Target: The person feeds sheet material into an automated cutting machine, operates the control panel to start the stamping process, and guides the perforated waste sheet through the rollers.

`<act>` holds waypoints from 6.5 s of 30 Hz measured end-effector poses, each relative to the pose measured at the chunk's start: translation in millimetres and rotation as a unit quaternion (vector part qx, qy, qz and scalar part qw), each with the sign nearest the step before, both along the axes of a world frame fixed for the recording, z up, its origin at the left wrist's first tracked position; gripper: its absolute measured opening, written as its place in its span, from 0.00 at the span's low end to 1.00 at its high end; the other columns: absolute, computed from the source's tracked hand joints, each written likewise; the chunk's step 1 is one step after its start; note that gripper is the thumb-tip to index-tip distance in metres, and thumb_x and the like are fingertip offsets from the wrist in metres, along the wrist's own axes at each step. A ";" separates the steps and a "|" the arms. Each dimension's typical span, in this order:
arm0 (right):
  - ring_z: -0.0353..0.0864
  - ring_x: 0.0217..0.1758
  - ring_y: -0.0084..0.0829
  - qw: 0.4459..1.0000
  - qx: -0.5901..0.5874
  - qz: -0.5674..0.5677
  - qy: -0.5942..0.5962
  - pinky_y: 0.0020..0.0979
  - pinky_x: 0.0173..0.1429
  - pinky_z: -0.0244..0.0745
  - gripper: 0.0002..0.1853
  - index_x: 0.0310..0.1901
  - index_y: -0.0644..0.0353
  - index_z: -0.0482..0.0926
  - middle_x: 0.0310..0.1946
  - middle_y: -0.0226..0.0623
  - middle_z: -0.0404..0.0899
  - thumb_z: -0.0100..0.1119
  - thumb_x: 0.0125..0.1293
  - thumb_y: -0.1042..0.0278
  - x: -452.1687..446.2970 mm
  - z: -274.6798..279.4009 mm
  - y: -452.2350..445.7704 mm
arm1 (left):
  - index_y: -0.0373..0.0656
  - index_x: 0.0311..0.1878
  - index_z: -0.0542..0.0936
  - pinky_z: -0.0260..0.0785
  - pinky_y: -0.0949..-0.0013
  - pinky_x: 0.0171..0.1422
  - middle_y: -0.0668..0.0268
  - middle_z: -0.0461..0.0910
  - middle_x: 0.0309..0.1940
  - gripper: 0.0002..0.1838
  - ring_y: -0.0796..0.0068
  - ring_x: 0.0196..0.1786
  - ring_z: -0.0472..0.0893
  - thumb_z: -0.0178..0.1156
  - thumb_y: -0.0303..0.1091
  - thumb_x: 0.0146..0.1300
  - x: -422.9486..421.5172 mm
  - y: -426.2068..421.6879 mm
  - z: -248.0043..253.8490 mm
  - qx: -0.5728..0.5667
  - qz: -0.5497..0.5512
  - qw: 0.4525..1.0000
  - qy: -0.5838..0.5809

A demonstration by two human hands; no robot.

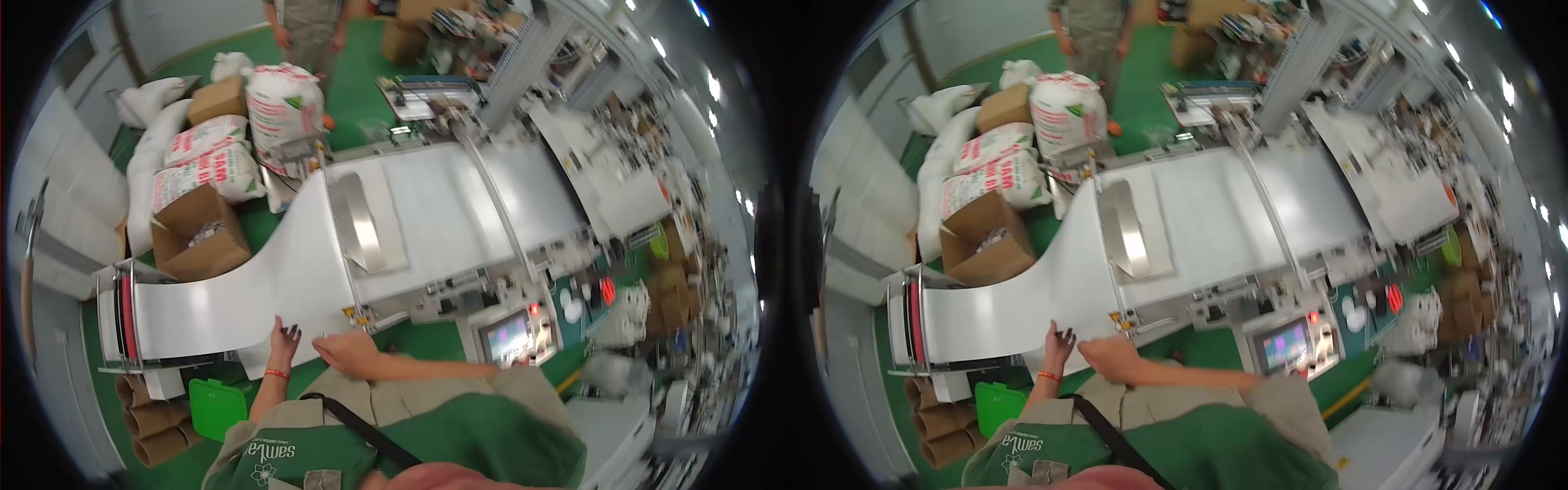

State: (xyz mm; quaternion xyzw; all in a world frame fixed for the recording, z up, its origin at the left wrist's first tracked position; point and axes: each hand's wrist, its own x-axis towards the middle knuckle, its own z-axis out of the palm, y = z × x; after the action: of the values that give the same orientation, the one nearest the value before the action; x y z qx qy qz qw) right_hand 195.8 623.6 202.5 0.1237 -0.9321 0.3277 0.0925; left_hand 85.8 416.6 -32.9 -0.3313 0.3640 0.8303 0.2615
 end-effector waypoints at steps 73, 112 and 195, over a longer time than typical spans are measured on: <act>0.79 0.20 0.35 0.994 -0.090 -0.042 0.036 0.32 0.22 0.71 0.09 0.42 0.46 0.85 0.20 0.33 0.79 0.60 0.64 0.58 1.4 2.6 -3.4 | 0.43 0.47 0.82 0.74 0.57 0.51 0.55 0.84 0.40 0.14 0.61 0.46 0.83 0.59 0.39 0.63 68.8 -89.6 -85.2 -0.320 -0.576 0.735 0.157; 0.79 0.20 0.38 0.994 0.004 -0.105 -0.006 0.37 0.23 0.71 0.07 0.37 0.44 0.85 0.18 0.34 0.77 0.60 0.63 0.56 3.4 -1.4 -9.4 | 0.30 0.68 0.57 0.73 0.55 0.31 0.49 0.76 0.54 0.33 0.59 0.32 0.83 0.49 0.26 0.58 -7.1 75.2 26.6 -0.675 -0.312 0.405 0.531; 0.80 0.21 0.33 0.987 -0.047 -0.129 0.082 0.32 0.23 0.71 0.07 0.38 0.49 0.86 0.22 0.30 0.82 0.65 0.58 0.63 4.0 4.4 -9.1 | 0.33 0.41 0.78 0.68 0.65 0.47 0.51 0.80 0.32 0.27 0.60 0.38 0.79 0.45 0.52 0.73 -325.4 197.8 69.6 -0.478 -0.223 0.636 0.564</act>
State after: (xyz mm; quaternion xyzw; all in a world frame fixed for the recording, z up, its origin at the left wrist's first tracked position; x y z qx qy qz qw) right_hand 199.8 614.5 206.9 0.0247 -0.9128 0.3457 0.2159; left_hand -239.6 614.3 36.7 0.2132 0.8494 0.4826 -0.0124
